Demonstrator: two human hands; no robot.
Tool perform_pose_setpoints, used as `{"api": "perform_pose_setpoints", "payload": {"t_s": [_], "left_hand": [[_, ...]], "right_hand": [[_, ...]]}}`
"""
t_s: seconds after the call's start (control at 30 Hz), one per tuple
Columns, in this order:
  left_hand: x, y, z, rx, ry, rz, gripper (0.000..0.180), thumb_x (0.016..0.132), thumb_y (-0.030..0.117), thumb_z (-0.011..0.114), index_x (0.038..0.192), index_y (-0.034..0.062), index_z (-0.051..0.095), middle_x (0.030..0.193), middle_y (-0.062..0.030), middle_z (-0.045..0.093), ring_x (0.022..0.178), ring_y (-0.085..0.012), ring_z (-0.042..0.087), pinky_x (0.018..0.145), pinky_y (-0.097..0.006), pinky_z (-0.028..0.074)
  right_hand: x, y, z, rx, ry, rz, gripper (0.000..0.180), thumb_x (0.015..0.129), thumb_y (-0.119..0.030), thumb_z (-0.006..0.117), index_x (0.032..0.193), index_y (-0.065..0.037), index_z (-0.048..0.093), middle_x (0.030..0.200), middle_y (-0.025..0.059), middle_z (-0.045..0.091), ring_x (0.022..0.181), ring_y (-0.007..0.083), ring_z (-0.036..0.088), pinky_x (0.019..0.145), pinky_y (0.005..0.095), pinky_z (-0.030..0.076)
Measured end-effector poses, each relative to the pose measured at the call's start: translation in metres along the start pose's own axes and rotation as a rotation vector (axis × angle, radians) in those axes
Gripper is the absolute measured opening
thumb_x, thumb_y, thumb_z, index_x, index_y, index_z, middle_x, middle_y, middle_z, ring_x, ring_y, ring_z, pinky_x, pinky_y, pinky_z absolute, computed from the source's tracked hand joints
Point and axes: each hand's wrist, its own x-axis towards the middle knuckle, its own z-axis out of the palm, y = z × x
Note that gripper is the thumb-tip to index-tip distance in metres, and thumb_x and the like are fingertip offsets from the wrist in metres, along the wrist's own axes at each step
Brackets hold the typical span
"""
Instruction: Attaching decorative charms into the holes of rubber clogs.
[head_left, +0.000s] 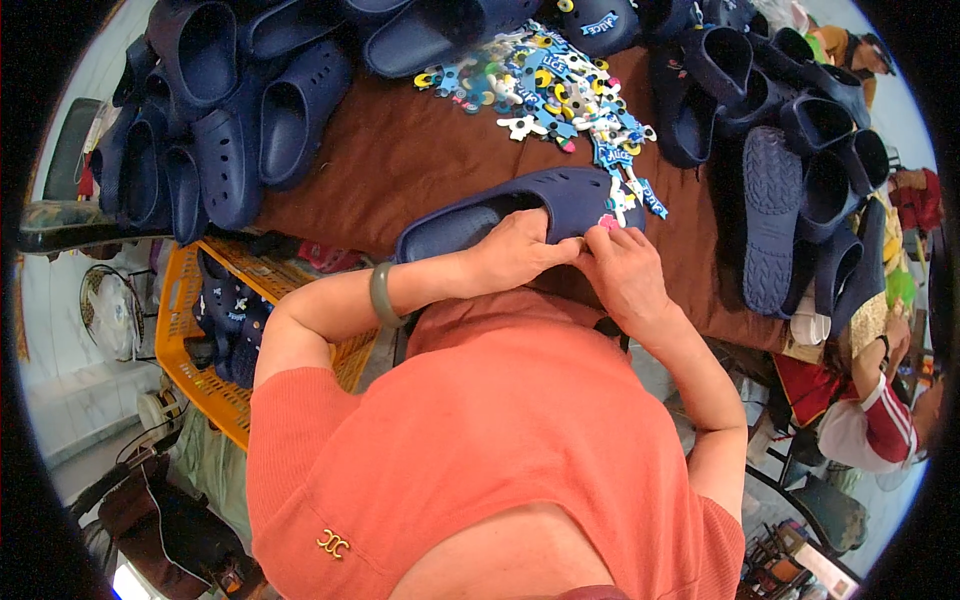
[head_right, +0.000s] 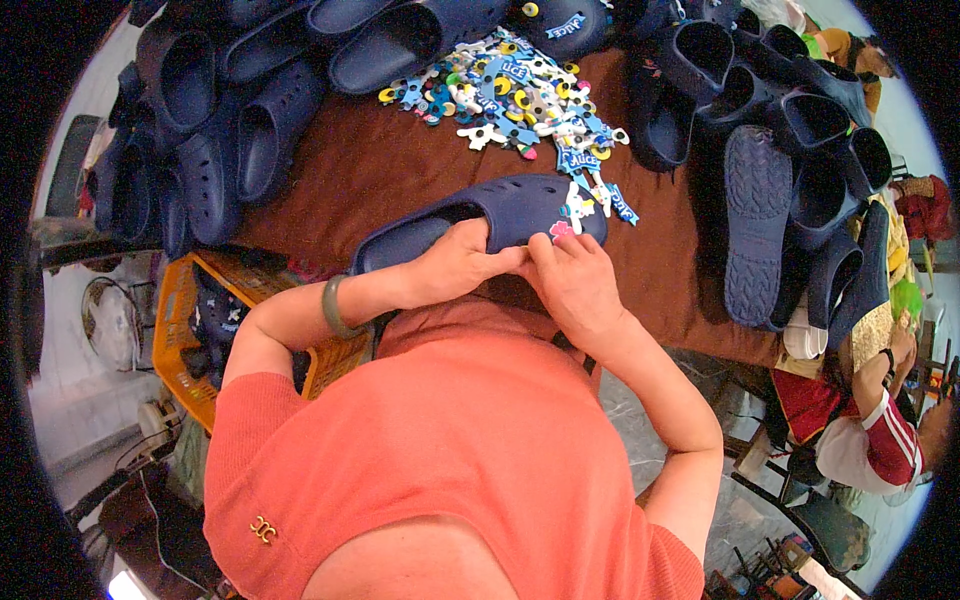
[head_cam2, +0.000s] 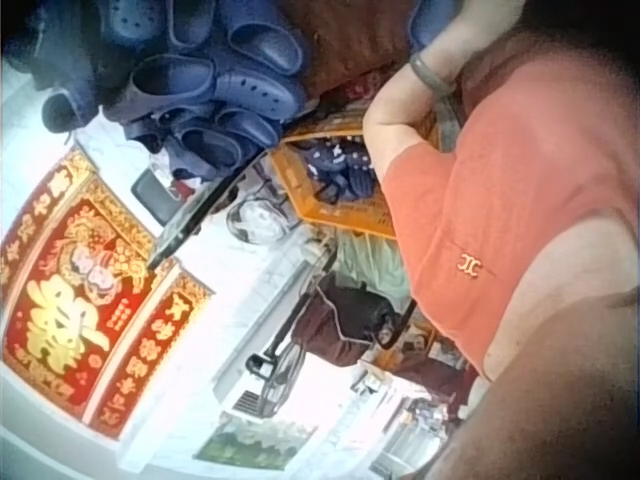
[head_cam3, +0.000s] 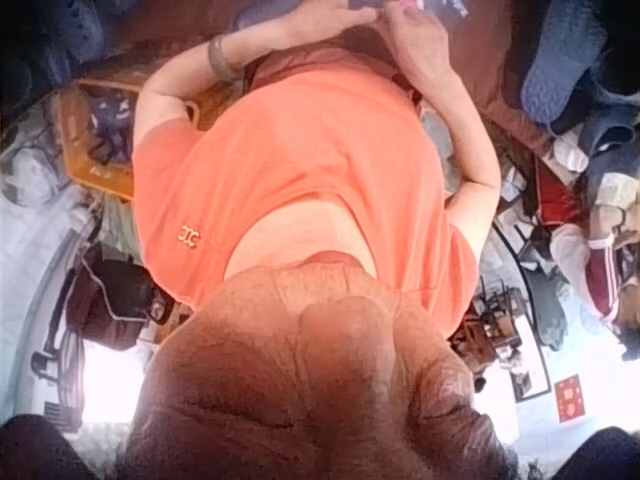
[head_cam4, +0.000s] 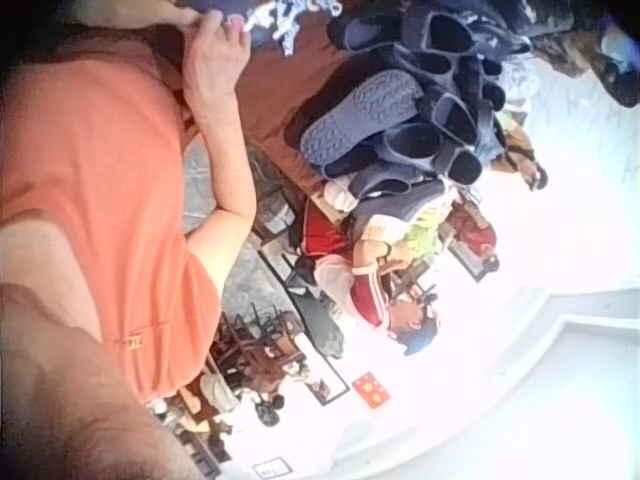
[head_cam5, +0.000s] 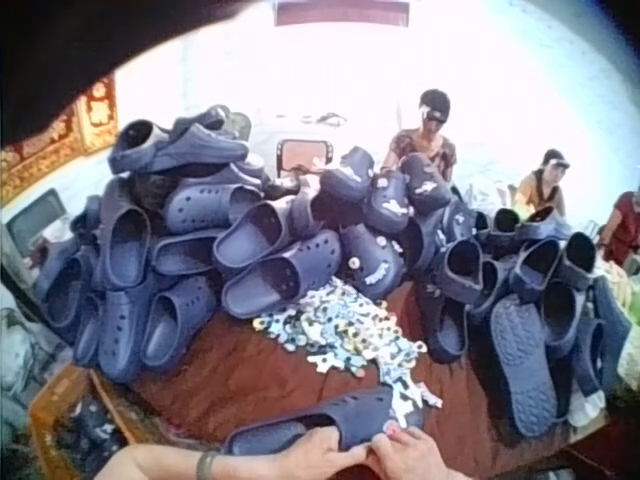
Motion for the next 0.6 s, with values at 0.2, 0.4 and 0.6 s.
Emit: {"api": "perform_pose_setpoints", "payload": {"t_s": [0.2, 0.4, 0.6], "left_hand": [[-0.002, 0.006, 0.001, 0.075, -0.018, -0.111, 0.036, 0.089, 0.015, 0.057, 0.121, -0.0018, 0.054, 0.112, -0.0084, 0.062, 0.104, -0.0138, 0.055, 0.094, -0.031, 0.044], [0.0, -0.001, 0.006, 0.302, 0.134, 0.221, 0.027, 0.084, 0.018, 0.059, 0.101, -0.0028, 0.058, 0.085, -0.0211, 0.063, 0.08, -0.0322, 0.062, 0.075, -0.037, 0.049], [0.008, -0.002, -0.01, 0.035, -0.045, -0.047, 0.034, 0.089, 0.018, 0.059, 0.116, -0.0025, 0.055, 0.105, -0.0123, 0.064, 0.097, -0.0156, 0.058, 0.089, -0.032, 0.046]], "right_hand": [[0.0, 0.001, -0.008, 0.123, -0.027, -0.043, 0.023, 0.076, -0.014, 0.07, 0.083, -0.006, 0.05, 0.075, 0.0092, 0.057, 0.084, 0.0294, 0.06, 0.069, 0.0378, 0.048], [0.005, -0.001, -0.008, 0.029, -0.012, -0.022, 0.024, 0.074, -0.014, 0.071, 0.081, -0.006, 0.049, 0.07, 0.0097, 0.057, 0.08, 0.0304, 0.061, 0.065, 0.0394, 0.049], [0.011, 0.006, -0.004, 0.096, -0.052, 0.11, 0.024, 0.073, -0.015, 0.072, 0.08, -0.008, 0.051, 0.068, 0.0088, 0.057, 0.076, 0.028, 0.061, 0.064, 0.0375, 0.049]]}}
